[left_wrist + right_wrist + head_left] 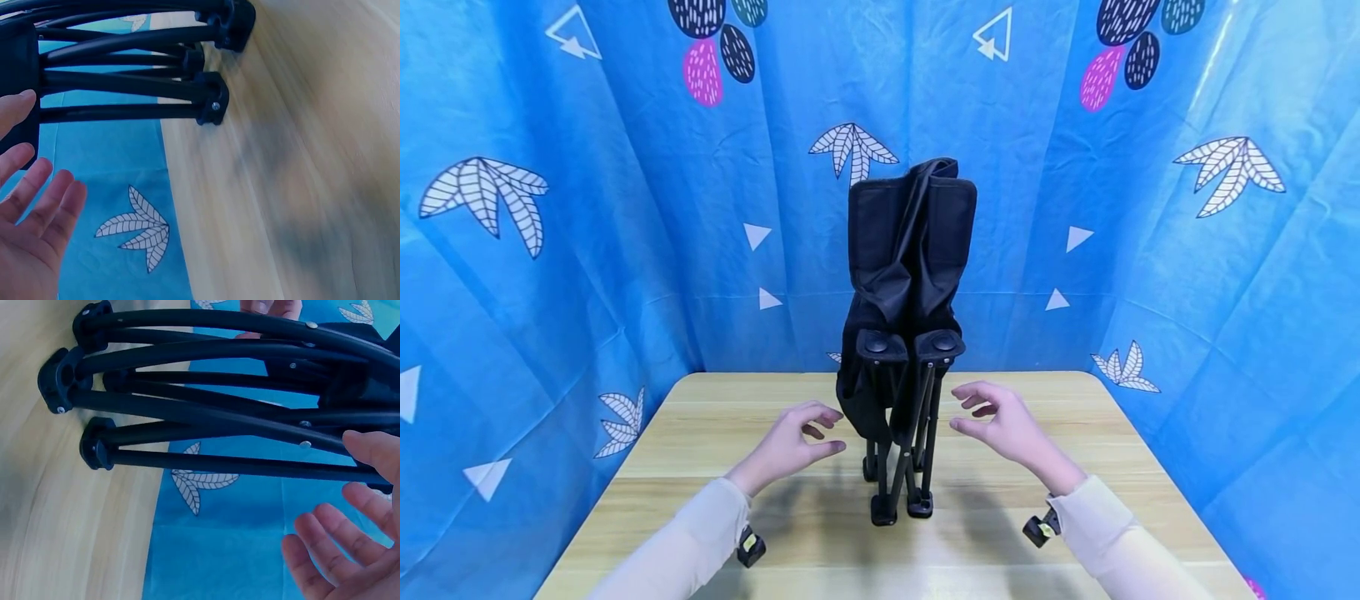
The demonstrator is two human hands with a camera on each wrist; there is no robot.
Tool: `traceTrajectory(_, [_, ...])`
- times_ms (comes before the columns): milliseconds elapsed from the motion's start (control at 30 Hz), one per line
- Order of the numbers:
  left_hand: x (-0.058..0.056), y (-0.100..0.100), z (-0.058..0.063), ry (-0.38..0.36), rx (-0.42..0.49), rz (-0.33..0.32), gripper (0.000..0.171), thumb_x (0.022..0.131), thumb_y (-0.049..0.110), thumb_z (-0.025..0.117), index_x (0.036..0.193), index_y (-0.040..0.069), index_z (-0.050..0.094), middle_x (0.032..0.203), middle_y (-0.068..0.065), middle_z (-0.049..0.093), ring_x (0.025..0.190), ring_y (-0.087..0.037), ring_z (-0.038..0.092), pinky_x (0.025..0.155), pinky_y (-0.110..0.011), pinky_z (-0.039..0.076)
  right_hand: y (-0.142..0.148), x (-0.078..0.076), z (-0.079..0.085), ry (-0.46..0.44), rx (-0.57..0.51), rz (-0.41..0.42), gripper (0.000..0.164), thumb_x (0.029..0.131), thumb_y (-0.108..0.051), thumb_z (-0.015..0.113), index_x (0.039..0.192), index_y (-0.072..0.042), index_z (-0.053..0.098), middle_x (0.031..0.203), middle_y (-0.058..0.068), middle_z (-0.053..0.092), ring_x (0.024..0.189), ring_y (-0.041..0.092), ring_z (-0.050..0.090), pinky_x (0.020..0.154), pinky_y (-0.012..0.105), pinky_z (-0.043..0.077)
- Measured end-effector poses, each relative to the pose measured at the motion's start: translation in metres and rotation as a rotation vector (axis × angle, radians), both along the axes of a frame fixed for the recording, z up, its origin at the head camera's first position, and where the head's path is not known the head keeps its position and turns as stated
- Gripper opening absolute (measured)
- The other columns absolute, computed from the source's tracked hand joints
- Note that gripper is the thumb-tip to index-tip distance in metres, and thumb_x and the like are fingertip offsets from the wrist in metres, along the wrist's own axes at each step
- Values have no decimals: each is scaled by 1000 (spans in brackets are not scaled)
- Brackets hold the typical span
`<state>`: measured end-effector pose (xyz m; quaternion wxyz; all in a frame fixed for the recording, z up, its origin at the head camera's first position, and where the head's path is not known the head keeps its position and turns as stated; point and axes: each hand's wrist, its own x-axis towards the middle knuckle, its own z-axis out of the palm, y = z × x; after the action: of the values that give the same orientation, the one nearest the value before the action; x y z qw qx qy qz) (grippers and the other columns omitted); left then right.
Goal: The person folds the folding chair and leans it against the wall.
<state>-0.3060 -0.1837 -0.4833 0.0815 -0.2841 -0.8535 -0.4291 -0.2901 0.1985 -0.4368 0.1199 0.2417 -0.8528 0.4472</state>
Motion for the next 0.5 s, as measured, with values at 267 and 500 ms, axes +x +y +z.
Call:
traceTrajectory(267, [3,9,-4,-43,20,-30,29,89,16,90,114,8,79,113,-7,76,103,-23,72,81,-29,66,-4,1,-8,-77,-13,15,37,91,-10,87,124,0,75,127,18,76,106,27,74,94,51,65])
traceTrajectory(500, [6,13,-15,-61,21,-27,31,88,16,91,115,8,79,112,-6,76,103,-21,71,82,-29,65,-6,1,-17,-95,-6,31,38,91,-12,88,124,1,74,124,19,77,106,29,74,94,49,65])
